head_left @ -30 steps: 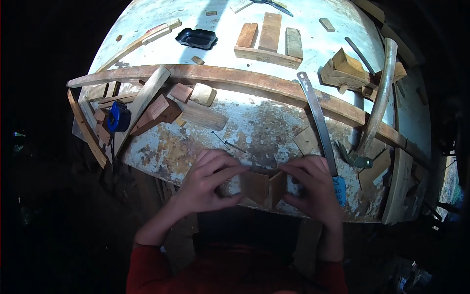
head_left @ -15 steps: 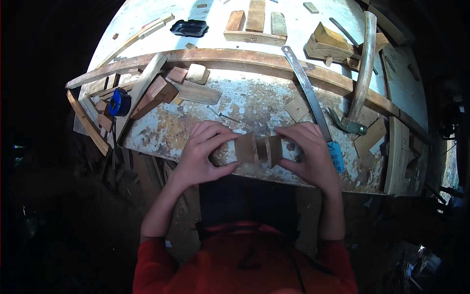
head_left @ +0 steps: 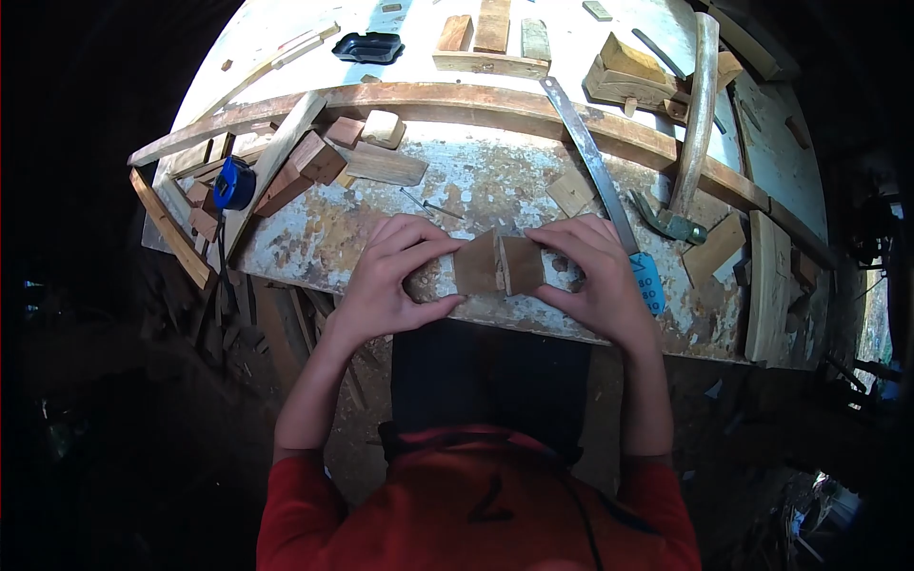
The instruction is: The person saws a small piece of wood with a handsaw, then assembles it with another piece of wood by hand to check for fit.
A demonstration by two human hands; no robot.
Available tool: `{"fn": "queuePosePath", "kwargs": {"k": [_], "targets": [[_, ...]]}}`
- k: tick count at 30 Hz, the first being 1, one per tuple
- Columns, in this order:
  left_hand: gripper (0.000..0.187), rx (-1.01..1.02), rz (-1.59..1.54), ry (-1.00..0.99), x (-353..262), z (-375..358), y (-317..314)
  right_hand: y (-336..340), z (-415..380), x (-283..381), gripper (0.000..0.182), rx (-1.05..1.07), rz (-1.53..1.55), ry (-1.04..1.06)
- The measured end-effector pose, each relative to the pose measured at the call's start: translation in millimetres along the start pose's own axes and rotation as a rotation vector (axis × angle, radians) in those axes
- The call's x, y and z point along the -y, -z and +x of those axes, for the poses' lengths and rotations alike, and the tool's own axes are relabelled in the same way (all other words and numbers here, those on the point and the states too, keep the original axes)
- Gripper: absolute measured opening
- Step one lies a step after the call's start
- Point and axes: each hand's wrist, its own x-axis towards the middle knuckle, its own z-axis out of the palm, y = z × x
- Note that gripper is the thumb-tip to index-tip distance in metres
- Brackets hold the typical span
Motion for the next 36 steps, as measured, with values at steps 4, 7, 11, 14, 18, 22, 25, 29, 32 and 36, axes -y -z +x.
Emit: {"fn": "queuePosePath", "kwargs": {"k": [4, 7, 11, 14, 18, 22, 25, 29, 32, 36], "targets": [[0.058, -0.002, -0.007, 0.003, -0.5, -0.9, -0.3, 0.9, 0.5, -0.2, 0.064, 0.017, 0.017, -0.013], [0.059, 0.002, -0.009, 0.007, 0.2, -1.3, -0.1, 0.0, 0.1, -1.1, 0.065, 0.017, 0.028, -0.021], [0.059, -0.008, -0.003, 0.012, -1.7, -0.6, -0.5, -0.2, 0.3, -2.5, 0.060, 0.020, 0.034, -0.030], [0.059, -0.026, 0.004, 0.013, -0.3, -0.6, -1.8, 1.2, 0.4, -1.6, 0.060, 0.034, 0.027, -0.031], [0.059, -0.027, -0.002, 0.010, 1.0, -1.0, -2.1, 1.6, 0.8, -0.8, 0.062, 0.035, 0.020, -0.034], [0.059, -0.015, -0.007, 0.011, 1.5, -1.4, -0.5, -0.7, 0.4, -2.1, 0.062, 0.018, 0.028, -0.024], [0.059, -0.009, -0.008, 0.008, 1.5, -0.6, -0.3, -0.4, 1.1, -2.1, 0.063, 0.008, 0.021, -0.018], [0.059, 0.002, -0.008, 0.013, 1.9, -0.8, -0.3, -0.4, 0.8, -2.6, 0.064, 0.015, 0.023, -0.021], [0.061, -0.006, -0.019, 0.022, 2.7, -0.7, -1.3, -0.1, 0.4, -2.3, 0.063, 0.015, 0.011, -0.020], [0.061, -0.001, -0.015, 0.022, 1.5, 0.8, -0.2, -1.1, -0.4, -4.5, 0.061, 0.008, 0.031, -0.019]]}}
